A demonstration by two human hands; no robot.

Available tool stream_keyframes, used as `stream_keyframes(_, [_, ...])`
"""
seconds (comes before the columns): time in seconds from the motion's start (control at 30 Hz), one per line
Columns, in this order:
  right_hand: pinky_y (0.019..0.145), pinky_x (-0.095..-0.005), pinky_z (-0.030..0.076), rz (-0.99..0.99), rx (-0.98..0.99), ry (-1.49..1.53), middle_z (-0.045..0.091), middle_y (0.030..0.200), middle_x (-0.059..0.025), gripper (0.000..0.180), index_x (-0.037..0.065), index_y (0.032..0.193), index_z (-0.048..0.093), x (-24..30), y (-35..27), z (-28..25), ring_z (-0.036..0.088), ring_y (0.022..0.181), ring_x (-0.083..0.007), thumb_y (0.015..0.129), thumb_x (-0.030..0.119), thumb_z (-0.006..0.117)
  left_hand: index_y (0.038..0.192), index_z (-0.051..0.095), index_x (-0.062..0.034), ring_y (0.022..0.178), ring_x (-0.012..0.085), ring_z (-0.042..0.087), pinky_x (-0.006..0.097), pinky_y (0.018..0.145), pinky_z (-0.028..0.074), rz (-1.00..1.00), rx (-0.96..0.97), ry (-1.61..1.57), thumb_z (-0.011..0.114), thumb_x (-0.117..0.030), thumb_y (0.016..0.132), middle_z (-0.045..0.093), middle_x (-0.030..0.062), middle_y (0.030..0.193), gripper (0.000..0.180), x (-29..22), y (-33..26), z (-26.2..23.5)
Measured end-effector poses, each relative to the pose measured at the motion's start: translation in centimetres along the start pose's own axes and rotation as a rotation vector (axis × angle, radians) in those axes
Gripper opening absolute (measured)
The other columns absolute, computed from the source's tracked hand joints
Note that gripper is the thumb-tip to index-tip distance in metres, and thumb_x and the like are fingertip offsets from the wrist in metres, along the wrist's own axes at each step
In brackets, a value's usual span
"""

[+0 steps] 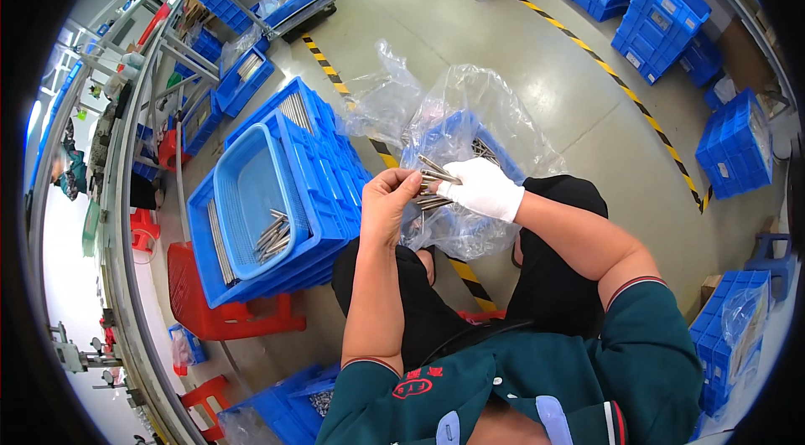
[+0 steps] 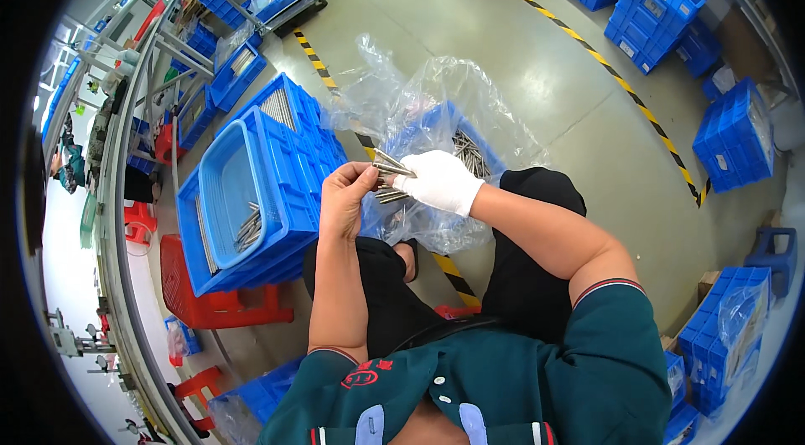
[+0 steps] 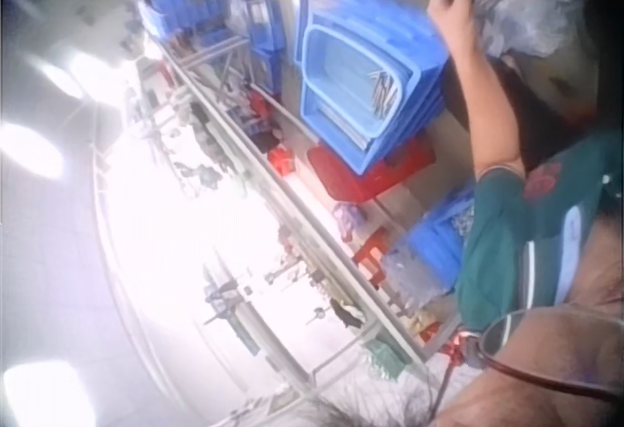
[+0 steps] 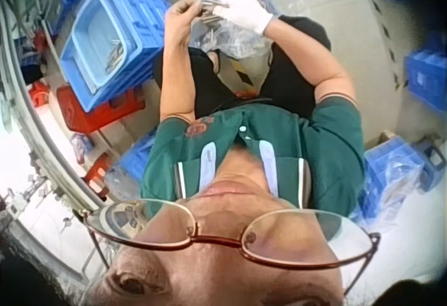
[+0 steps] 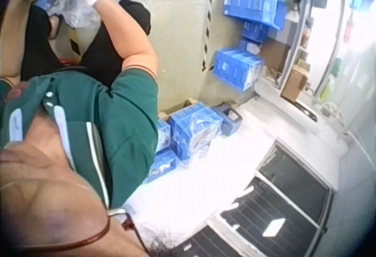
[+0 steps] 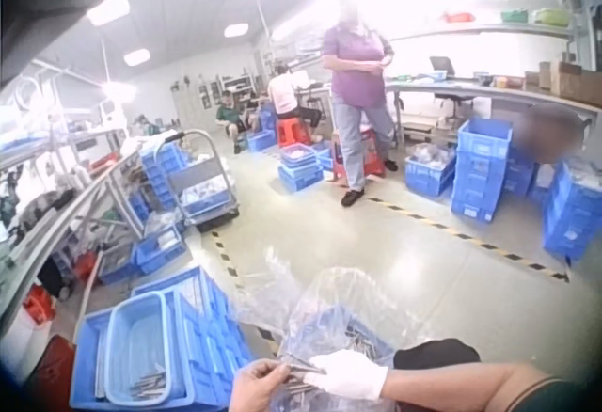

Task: The person sits on a low stool in a factory setting, handling small metal rods from a plastic bag. They pick up the rods, inspect them, and place them into a blue plastic bin. The person repeats this process, transferring the metal parts from the bag to the bin.

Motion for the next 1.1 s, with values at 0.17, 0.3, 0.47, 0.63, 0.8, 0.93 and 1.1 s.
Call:
stream_keyframes(0.17, [0.061,-0.0356,0.044,0.008,0.081,0.144,0.059,0.067,-0.0129,0.047,0.002,0.085,0.063,-1.2,0.5,0.9,0.058,0.063,-0.0265,0.087,0.048,0.056,0.094,0.067,0.0021,0.073,0.0124,0.06,0.026,0.071,0.046,0.052,-0.118,0.003,0.067,-0.014,0.086,0.067,0.0067,0.081,0.018,-1.4,0.1,-2.3])
stream_keyframes(0.3, [0.046,-0.0263,0.035,0.14,0.383,0.507,0.051,0.056,-0.0011,0.041,0.004,0.079,0.062,-1.1,-0.3,3.5,0.045,0.05,-0.0079,0.085,0.045,0.062,0.096,0.067,0.0028,0.075,0.0124,0.06,0.026,0.071,0.047,0.01,-0.001,-0.082,0.067,-0.014,0.087,0.066,0.0068,0.083,0.019,-1.1,0.2,-0.7])
stream_keyframes(0.47, [0.046,-0.0226,0.031,0.199,0.467,0.788,0.048,0.062,0.0034,0.028,0.006,0.084,0.062,-0.8,-0.9,4.4,0.041,0.051,-0.0057,0.086,0.034,0.066,0.098,0.066,0.0038,0.076,0.0132,0.06,0.026,0.072,0.048,-0.04,0.082,-0.121,0.067,-0.016,0.087,0.066,0.0082,0.084,0.022,-0.5,0.0,-0.2])
stream_keyframes(0.63, [0.045,-0.021,0.03,0.185,0.538,0.825,0.048,0.061,0.004,0.026,0.007,0.084,0.062,-0.4,-1.5,4.6,0.04,0.049,-0.0046,0.089,0.032,0.063,0.099,0.066,0.0046,0.079,0.0144,0.061,0.027,0.076,0.049,-0.018,0.146,-0.126,0.069,-0.012,0.084,0.067,0.0095,0.087,0.022,-1.2,-0.2,0.0])
stream_keyframes(0.8, [0.043,-0.0203,0.028,0.22,0.594,0.896,0.048,0.06,0.0046,0.027,0.008,0.081,0.06,0.2,-2.2,4.6,0.039,0.048,-0.0036,0.09,0.033,0.062,0.098,0.066,0.0041,0.078,0.015,0.061,0.028,0.075,0.049,-0.026,0.189,-0.089,0.071,-0.01,0.082,0.068,0.0098,0.088,0.022,-1.8,-0.7,0.4])
stream_keyframes(0.93, [0.043,-0.0194,0.028,0.212,0.614,0.892,0.048,0.061,0.0048,0.026,0.008,0.08,0.059,0.3,-2.5,4.8,0.039,0.049,-0.003,0.09,0.032,0.062,0.097,0.066,0.0036,0.077,0.0157,0.062,0.028,0.076,0.05,-0.045,0.242,-0.063,0.072,-0.011,0.081,0.068,0.0109,0.089,0.022,-1.1,-0.4,-0.2])
stream_keyframes(1.1, [0.043,-0.0198,0.028,0.212,0.634,0.921,0.048,0.062,0.0049,0.026,0.008,0.08,0.06,0.4,-2.5,4.7,0.039,0.049,-0.0032,0.09,0.032,0.063,0.099,0.068,0.0032,0.078,0.0139,0.064,0.027,0.075,0.05,-0.008,0.231,-0.094,0.071,-0.006,0.081,0.069,0.0091,0.086,0.02,-1.7,-0.6,0.4])
Point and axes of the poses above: each hand's wrist, its own y-axis towards the middle knuckle, its own z-axis out of the palm, x = y × z, the point moved 9 cm from there along y, towards the middle knuckle
